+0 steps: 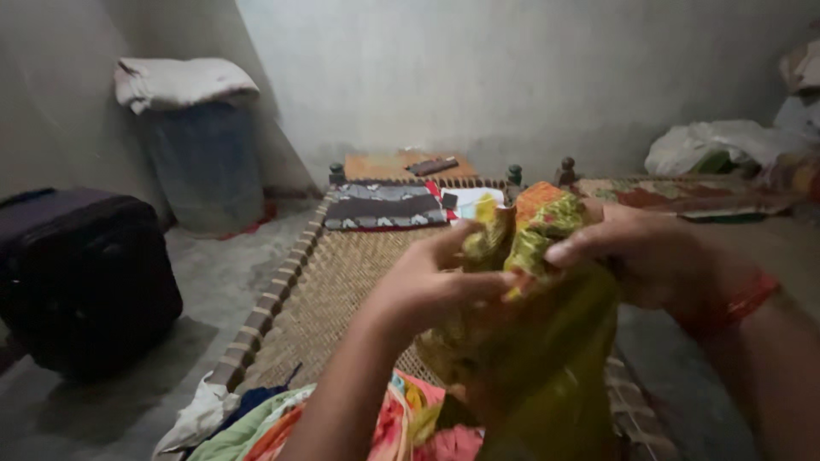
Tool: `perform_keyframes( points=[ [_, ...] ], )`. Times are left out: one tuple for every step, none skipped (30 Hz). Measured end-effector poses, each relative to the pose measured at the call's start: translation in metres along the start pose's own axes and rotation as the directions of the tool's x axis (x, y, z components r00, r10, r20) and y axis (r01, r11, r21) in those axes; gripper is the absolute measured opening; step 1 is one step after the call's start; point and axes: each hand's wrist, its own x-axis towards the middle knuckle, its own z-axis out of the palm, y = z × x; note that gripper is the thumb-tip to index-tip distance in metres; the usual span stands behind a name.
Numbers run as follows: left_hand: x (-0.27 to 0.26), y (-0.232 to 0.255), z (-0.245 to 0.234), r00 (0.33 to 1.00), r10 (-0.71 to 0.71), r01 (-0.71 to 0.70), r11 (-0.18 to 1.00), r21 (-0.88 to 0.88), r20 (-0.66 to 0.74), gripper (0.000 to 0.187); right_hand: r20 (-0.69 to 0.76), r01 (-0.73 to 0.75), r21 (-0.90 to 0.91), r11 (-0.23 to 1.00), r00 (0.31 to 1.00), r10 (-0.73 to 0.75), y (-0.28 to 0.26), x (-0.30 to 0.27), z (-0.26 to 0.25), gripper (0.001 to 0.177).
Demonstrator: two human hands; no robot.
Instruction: The person picks up garments from a woven cot, unfolds them, and hangs them on hooks on a wooden door. The items include a green dress, a patterned green dress, a tie-dye scarf, a light blue towel, a black bra, and a black shirt. The person handles each item by hand and places it on the door hooks.
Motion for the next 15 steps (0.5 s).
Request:
perform_keyframes(
  points=[
    [0.001, 0.009, 0.002, 0.999, 0.004, -0.006, 0.999, 0.048, 0.041, 0.086, -0.1, -0.037, -0.059, 0.998, 0.995, 0.031, -0.007, 0.001, -0.002, 0.052],
    [0.0, 0.015, 0.002, 0.997, 0.005, -0.013, 0.995, 0.097, 0.081, 0.085, -0.2, -0.08, -0.114, 0.99, 0.978, 0.056, -0.015, 0.001, -0.005, 0.054],
    [-0.001, 0.02, 0.003, 0.993, 0.004, -0.022, 0.989, 0.146, 0.12, 0.085, -0.298, -0.127, -0.164, 0.978, 0.952, 0.073, -0.022, -0.001, -0.008, 0.055],
    [-0.003, 0.022, 0.003, 0.994, -0.035, 0.009, 0.969, 0.245, 0.1, 0.072, -0.148, -0.097, -0.081, 0.992, 0.985, 0.085, -0.028, -0.002, -0.011, 0.053],
    [-0.005, 0.025, 0.002, 0.994, -0.072, 0.042, 0.939, 0.341, 0.076, 0.06, 0.006, -0.084, 0.005, 0.996, 0.996, 0.084, -0.034, -0.002, -0.013, 0.051],
    [-0.006, 0.026, -0.001, 0.993, -0.108, 0.077, 0.898, 0.432, 0.047, 0.049, 0.16, -0.088, 0.09, 0.992, 0.984, 0.073, -0.04, 0.001, -0.015, 0.05],
    [-0.007, 0.028, -0.004, 0.992, -0.123, 0.106, 0.909, 0.404, 0.016, 0.043, 0.136, -0.096, 0.046, 0.994, 0.987, 0.089, -0.043, 0.004, -0.016, 0.049],
    [-0.007, 0.028, -0.005, 0.99, -0.138, 0.134, 0.918, 0.374, -0.015, 0.038, 0.112, -0.105, 0.003, 0.994, 0.988, 0.104, -0.046, 0.007, -0.017, 0.049],
    [-0.007, 0.028, -0.005, 0.987, -0.156, 0.161, 0.926, 0.342, -0.044, 0.033, 0.085, -0.116, -0.039, 0.992, 0.989, 0.119, -0.047, 0.009, -0.018, 0.05],
    [-0.007, 0.029, -0.009, 0.987, -0.134, 0.152, 0.952, 0.264, -0.085, 0.031, 0.064, -0.073, -0.018, 0.997, 0.995, 0.074, -0.046, 0.01, -0.018, 0.051],
    [-0.007, 0.03, -0.014, 0.985, -0.115, 0.138, 0.973, 0.183, -0.129, 0.03, 0.046, -0.032, 0.003, 0.999, 0.998, 0.031, -0.043, 0.012, -0.017, 0.052],
    [-0.009, 0.031, -0.018, 0.98, -0.099, 0.118, 0.988, 0.101, -0.175, 0.029, 0.027, 0.011, 0.023, 1.0, 1.0, -0.012, -0.042, 0.014, -0.017, 0.053],
    [-0.013, 0.033, -0.023, 0.983, -0.045, 0.053, 0.998, 0.042, -0.176, 0.028, 0.039, -0.035, -0.071, 0.997, 0.998, 0.038, -0.04, 0.021, -0.014, 0.053],
    [-0.016, 0.036, -0.026, 0.984, 0.009, -0.013, 1.0, -0.017, -0.179, 0.028, 0.046, -0.079, -0.165, 0.983, 0.995, 0.088, -0.038, 0.03, -0.011, 0.054],
    [-0.018, 0.041, -0.028, 0.98, 0.064, -0.078, 0.994, -0.071, -0.187, 0.028, 0.049, -0.117, -0.257, 0.959, 0.99, 0.134, -0.039, 0.037, -0.011, 0.055]
  ],
)
